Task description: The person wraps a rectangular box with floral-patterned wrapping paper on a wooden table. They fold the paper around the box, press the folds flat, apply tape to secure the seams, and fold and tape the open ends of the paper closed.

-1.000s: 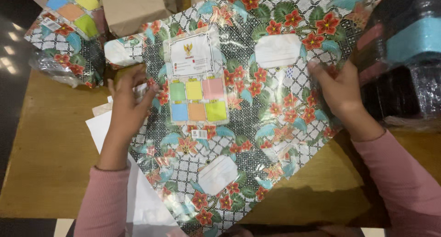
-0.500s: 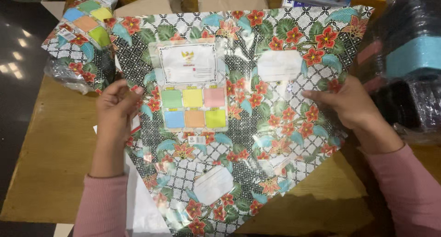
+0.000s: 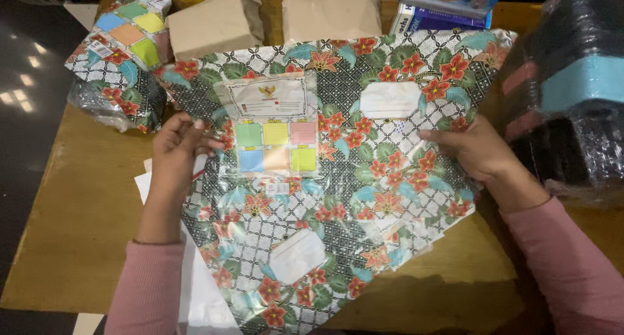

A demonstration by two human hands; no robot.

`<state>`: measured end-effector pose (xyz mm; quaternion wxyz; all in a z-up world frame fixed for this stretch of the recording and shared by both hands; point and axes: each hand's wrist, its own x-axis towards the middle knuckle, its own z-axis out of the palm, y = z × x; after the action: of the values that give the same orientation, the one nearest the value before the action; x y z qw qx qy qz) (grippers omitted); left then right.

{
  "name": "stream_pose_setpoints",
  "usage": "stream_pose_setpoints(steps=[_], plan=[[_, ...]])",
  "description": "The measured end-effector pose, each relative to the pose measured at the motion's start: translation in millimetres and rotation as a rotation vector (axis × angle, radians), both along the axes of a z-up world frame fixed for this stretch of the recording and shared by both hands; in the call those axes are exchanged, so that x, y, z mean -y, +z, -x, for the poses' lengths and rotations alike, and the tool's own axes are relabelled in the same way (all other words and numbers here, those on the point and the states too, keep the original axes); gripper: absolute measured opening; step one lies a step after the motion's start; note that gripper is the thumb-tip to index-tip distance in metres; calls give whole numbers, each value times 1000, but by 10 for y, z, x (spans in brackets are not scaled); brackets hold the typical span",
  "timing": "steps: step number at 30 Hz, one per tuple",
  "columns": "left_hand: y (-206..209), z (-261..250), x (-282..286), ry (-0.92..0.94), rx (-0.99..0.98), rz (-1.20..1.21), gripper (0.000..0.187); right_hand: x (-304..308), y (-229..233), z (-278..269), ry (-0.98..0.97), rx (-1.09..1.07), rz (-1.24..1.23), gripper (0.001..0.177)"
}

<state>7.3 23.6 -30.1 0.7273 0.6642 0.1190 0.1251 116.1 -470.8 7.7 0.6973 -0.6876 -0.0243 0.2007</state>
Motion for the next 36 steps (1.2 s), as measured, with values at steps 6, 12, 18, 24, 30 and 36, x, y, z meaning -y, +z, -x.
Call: stream_pose_setpoints(steps=[6,12,18,24,30,36], plan=[[-77,-14,-107,175,353,166,8,87,-62,10,284,-50,216,56],[-106,-2,-138,287,410,195,4,106,-24,43,589,289,739,49],[-184,-59,-95,307,468,87,7,-8,16,84,404,227,540,54],[-306,-29,-6,425,333,-305,14,-38,-40,52,449,251,337,52],[-350,-22,49,413,306,-614,28,70,-155,2,337,136,468,47],[-372,-41,33,386,350,-504,31,156,-259,-81,373,56,576,46]])
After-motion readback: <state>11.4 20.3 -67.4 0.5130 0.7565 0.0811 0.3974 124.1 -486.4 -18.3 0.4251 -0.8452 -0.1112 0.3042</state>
